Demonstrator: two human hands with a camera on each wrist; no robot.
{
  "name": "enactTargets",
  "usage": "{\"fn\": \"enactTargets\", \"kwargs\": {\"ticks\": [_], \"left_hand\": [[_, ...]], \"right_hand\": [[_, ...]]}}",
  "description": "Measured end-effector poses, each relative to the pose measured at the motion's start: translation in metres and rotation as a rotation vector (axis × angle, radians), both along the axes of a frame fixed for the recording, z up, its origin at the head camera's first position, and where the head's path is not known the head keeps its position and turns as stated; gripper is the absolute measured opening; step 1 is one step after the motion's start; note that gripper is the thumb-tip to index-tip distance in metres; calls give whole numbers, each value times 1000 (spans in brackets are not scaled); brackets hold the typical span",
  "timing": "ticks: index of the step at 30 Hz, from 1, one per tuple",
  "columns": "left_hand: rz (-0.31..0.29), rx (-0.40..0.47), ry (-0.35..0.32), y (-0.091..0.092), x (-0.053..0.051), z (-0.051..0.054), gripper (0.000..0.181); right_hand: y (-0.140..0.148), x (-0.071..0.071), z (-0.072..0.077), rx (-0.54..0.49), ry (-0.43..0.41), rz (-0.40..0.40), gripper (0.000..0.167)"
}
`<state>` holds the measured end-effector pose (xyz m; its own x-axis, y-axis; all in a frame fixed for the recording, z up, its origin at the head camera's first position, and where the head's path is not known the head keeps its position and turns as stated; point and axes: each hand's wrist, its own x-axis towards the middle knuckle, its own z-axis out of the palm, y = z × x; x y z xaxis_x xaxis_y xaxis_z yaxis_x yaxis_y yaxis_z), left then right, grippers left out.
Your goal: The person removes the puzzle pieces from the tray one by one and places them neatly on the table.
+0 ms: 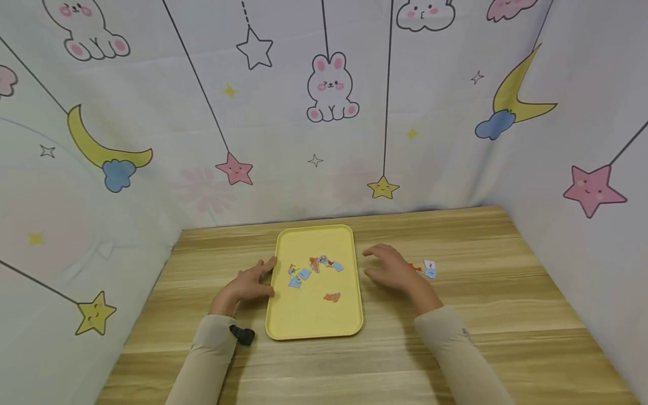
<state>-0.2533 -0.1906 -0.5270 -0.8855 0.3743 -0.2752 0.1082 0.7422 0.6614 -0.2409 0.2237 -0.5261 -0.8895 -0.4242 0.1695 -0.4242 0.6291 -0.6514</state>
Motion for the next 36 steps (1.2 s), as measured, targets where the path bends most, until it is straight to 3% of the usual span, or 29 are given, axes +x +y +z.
{"fn": "enactTargets", "kwargs": {"ticks": [8,18,36], "left_hand": [[9,14,-6,0,0,2,99],[12,6,-1,-1,0,0,100],[3,-1,-4,-3,-2,-3,99]], "right_hand": [[-24,-2,4,-10,4,27,38],[-48,-9,-3,42,57,81,37],[-69,-16,-5,110,18,118,38]]}}
